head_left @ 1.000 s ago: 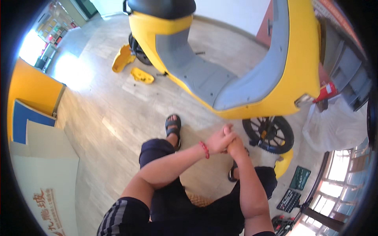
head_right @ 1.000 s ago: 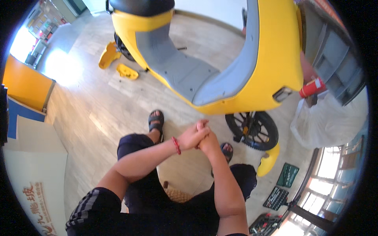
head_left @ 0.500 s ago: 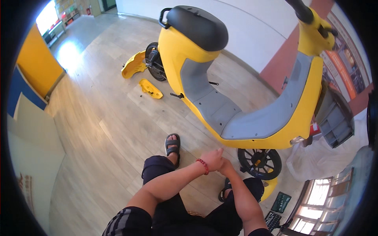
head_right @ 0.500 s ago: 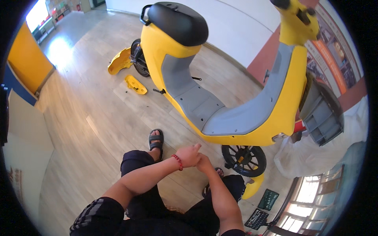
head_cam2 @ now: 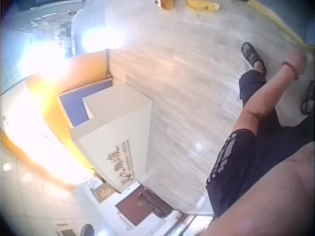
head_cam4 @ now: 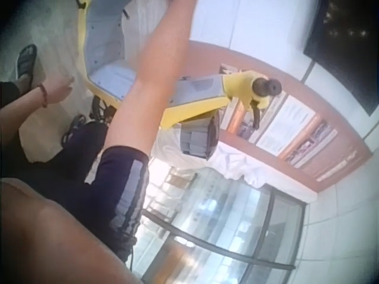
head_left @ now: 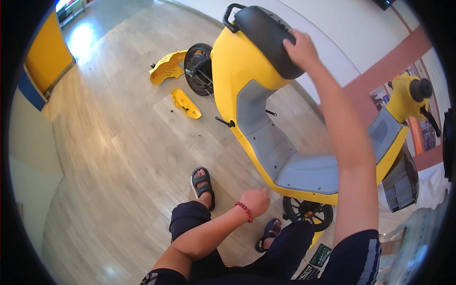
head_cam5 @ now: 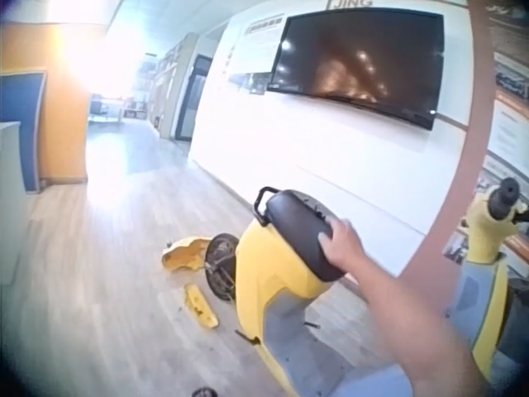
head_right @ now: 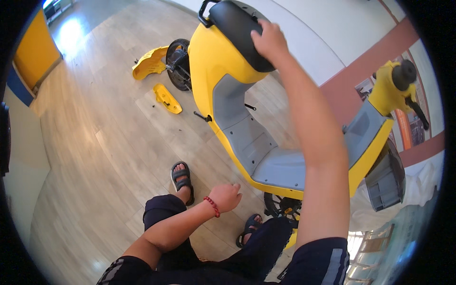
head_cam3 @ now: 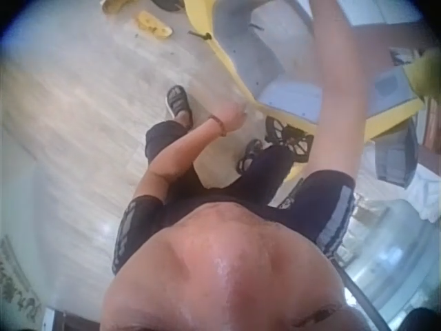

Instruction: Repairing a yellow electric scooter by using a screwdriver to tighten or remove screws from the footboard panel.

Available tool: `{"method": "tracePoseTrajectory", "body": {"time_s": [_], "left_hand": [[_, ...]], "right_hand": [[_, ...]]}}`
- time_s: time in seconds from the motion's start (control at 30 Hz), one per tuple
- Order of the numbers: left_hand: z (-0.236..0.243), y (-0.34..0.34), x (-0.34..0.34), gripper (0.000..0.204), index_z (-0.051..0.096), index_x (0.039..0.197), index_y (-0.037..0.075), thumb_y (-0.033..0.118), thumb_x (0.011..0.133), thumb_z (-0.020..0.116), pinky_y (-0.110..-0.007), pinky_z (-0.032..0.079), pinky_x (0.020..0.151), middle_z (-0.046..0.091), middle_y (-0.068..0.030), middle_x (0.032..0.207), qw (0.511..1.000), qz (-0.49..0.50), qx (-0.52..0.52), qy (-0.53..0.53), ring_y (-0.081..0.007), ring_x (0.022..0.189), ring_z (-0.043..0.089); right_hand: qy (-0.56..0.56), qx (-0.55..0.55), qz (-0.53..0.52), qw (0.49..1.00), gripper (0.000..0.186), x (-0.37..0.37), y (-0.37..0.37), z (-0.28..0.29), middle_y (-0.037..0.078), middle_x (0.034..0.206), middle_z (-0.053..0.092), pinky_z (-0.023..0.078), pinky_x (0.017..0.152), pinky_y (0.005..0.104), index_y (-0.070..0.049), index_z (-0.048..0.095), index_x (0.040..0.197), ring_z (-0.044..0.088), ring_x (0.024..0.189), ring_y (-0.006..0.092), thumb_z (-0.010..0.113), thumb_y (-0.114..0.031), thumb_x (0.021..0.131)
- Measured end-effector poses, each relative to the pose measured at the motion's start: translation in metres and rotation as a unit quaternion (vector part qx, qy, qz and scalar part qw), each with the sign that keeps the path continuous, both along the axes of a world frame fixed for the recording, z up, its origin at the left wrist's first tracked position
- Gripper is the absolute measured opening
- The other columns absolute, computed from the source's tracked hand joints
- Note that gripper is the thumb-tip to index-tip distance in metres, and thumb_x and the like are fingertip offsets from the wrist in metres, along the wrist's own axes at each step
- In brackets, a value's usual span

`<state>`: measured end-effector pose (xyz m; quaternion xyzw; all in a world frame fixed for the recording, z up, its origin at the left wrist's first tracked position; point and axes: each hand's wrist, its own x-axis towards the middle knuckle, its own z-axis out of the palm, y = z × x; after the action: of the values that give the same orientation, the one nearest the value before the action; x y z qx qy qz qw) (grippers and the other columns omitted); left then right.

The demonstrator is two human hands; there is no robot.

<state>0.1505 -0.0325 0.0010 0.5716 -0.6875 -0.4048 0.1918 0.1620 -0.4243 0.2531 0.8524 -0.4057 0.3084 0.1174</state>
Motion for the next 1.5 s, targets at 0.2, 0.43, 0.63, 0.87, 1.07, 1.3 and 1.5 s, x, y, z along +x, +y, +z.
{"method": "tracePoseTrajectory", "body": {"time_s": [0.2, 0.43, 0.63, 0.87, 1.07, 1.3, 1.5], "left_hand": [[0.006, -0.006, 0.017, 0.03, 0.063, 0.105, 0.001, 0.03, 0.097, 0.058, -0.053, 0.056, 0.075, 0.07, -0.0223, 0.096, 1.0, 0.005, 0.025, -0.015, -0.0419, 0.09, 0.07], [-0.001, -0.005, 0.032, 0.032, 0.064, 0.106, 0.002, 0.032, 0.098, 0.057, -0.052, 0.057, 0.077, 0.07, -0.0218, 0.1, 0.999, -0.006, 0.042, -0.029, -0.0411, 0.092, 0.071], [-0.005, -0.009, 0.03, 0.035, 0.064, 0.111, 0.002, 0.034, 0.099, 0.056, -0.053, 0.057, 0.083, 0.071, -0.0225, 0.107, 0.994, -0.053, 0.084, -0.049, -0.0418, 0.098, 0.071], [-0.026, -0.018, 0.037, 0.035, 0.07, 0.108, 0.001, 0.029, 0.096, 0.053, -0.052, 0.055, 0.091, 0.072, -0.0237, 0.11, 1.0, 0.018, 0.008, -0.008, -0.0414, 0.104, 0.069], [-0.048, -0.008, 0.047, 0.033, 0.07, 0.118, 0.001, 0.024, 0.094, 0.064, -0.043, 0.058, 0.081, 0.075, -0.02, 0.101, 0.971, 0.146, -0.072, 0.176, -0.0352, 0.089, 0.074], [-0.055, 0.042, 0.063, 0.035, 0.072, 0.12, 0.003, 0.025, 0.094, 0.063, -0.032, 0.058, 0.072, 0.074, -0.0107, 0.087, 0.943, 0.152, 0.081, 0.285, -0.0174, 0.072, 0.073], [-0.094, 0.07, 0.085, 0.032, 0.076, 0.112, 0.005, 0.027, 0.094, 0.06, -0.034, 0.059, 0.07, 0.075, -0.0113, 0.085, 0.99, 0.139, 0.011, 0.008, -0.0192, 0.07, 0.073]], "right_hand": [[0.116, 0.033, -0.073, 0.99, 0.053, 0.033, -0.086, 0.002, 0.022, 0.134, 0.063, 0.05, 0.106, 0.0477, -0.019, 0.06, 0.143, 0.062, 0.124, 0.0391, 0.063, -0.043, 0.097], [0.068, -0.051, -0.085, 0.993, 0.021, 0.028, -0.108, -0.011, 0.016, 0.108, 0.073, 0.054, 0.088, 0.0486, -0.014, 0.073, 0.11, 0.068, 0.104, 0.0377, 0.062, -0.024, 0.096], [-0.18, -0.063, -0.108, 0.976, 0.015, -0.009, -0.043, -0.013, 0.012, 0.095, 0.076, 0.055, 0.08, 0.0418, -0.009, 0.076, 0.102, 0.072, 0.089, 0.0305, 0.065, -0.018, 0.095], [-0.548, 0.341, 0.097, 0.758, 0.005, -0.076, 0.199, -0.067, 0.006, 0.087, 0.066, 0.052, 0.069, 0.0269, 0.0, 0.064, 0.103, 0.063, 0.074, 0.0144, 0.063, -0.002, 0.099], [-0.616, 0.431, 0.089, 0.653, 0.009, -0.164, 0.372, -0.053, 0.01, 0.097, 0.072, 0.059, 0.073, 0.0299, -0.005, 0.065, 0.107, 0.071, 0.083, 0.0193, 0.065, -0.001, 0.098], [-0.633, 0.425, 0.161, 0.627, 0.013, -0.229, 0.488, -0.001, 0.012, 0.097, 0.073, 0.06, 0.073, 0.0306, -0.006, 0.065, 0.108, 0.072, 0.082, 0.0202, 0.062, 0.001, 0.098], [-0.667, 0.434, 0.277, 0.539, 0.014, -0.264, 0.547, 0.009, 0.014, 0.099, 0.072, 0.06, 0.073, 0.0324, -0.006, 0.065, 0.109, 0.072, 0.084, 0.0235, 0.063, 0.001, 0.098]]}}
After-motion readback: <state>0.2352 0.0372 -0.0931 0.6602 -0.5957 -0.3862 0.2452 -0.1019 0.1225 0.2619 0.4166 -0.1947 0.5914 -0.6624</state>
